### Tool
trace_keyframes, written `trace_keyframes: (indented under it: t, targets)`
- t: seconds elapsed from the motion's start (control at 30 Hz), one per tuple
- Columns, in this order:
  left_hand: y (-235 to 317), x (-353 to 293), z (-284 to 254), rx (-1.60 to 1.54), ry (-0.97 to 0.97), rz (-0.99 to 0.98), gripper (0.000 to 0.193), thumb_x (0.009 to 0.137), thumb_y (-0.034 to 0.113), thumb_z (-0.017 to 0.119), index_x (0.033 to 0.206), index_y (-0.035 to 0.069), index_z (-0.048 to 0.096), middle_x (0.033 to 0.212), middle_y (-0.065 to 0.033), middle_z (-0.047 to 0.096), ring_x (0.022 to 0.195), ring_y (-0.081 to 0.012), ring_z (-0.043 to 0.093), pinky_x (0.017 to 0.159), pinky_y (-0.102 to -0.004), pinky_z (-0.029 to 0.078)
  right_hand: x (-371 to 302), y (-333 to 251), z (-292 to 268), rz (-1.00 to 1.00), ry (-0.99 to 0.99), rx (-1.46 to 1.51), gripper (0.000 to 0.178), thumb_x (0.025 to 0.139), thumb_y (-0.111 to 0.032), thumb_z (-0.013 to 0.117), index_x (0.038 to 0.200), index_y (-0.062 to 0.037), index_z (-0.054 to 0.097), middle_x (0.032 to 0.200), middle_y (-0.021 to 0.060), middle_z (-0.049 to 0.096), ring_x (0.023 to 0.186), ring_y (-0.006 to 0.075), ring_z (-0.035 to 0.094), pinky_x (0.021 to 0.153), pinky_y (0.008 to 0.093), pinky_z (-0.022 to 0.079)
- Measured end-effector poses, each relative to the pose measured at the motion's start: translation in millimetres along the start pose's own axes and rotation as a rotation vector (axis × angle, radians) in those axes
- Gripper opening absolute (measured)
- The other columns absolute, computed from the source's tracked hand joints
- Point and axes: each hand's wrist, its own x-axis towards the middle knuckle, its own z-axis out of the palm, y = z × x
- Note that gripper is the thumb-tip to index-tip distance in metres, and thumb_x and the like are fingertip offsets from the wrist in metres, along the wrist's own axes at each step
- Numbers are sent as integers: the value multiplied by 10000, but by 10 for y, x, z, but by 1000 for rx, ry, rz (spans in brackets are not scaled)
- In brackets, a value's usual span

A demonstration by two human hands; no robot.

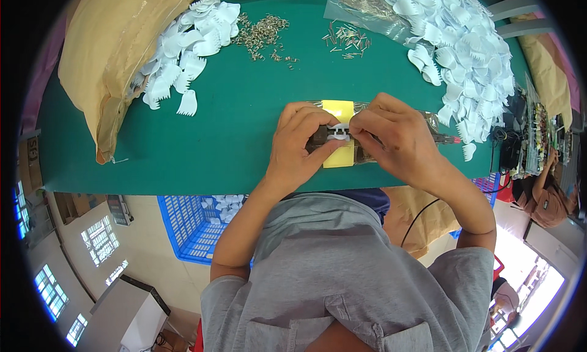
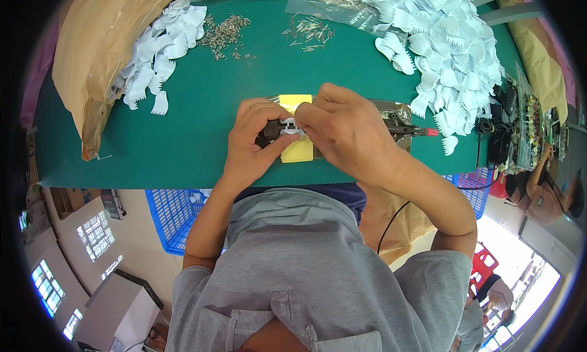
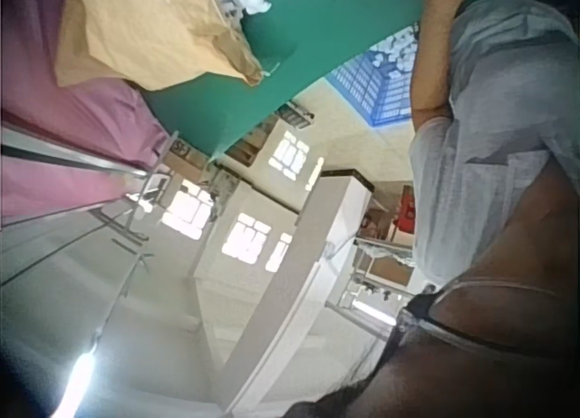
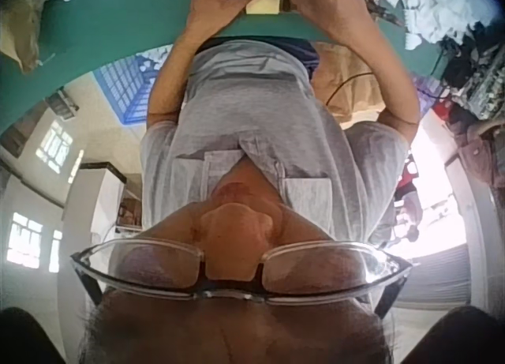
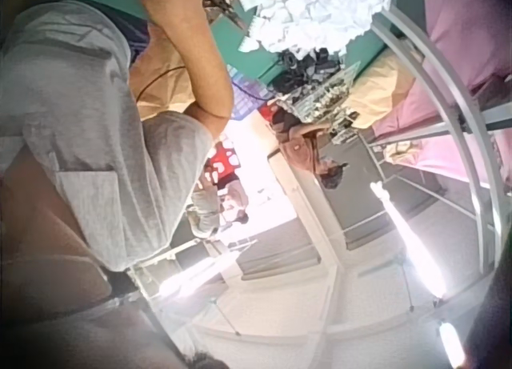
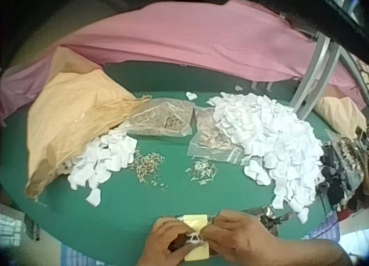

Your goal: The person assembles small white plastic components with metal clips using a hand-operated press, creating assembled components.

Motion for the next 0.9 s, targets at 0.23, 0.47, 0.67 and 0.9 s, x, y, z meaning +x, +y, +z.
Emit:
trace_keyframes:
  t: [0.23,0.47,0.67,0.9]
  targets:
    - [16,-17,-24,43,16,41,342,775,94,892,1064,80,709,1094,-57,714,1132,-293,612,966,-404,510,185,0,-155,286,19,254,115,881,-4,774,986,-15,729,855,76,712,790,170,662,736,308,543]
    - [-1,5,-8,23,10,70,313,808,140,880,1057,79,699,1085,-59,709,1122,-302,607,986,-419,498,960,656,370,261,-48,299,163,896,-149,749,998,-22,751,872,110,760,791,252,734,725,358,572]
    - [7,-32,-14,41,21,68,318,822,157,873,1075,78,697,1108,-70,699,1134,-311,601,990,-426,491,1135,712,624,97,22,29,160,874,-151,770,985,-37,751,896,102,708,814,303,706,739,434,566]
    - [-1,-17,-2,25,19,70,316,818,158,874,1067,72,698,1106,-82,699,1137,-319,604,982,-426,492,1064,736,720,-275,150,-405,101,860,-86,772,912,-30,706,878,114,690,768,262,714,700,380,570]
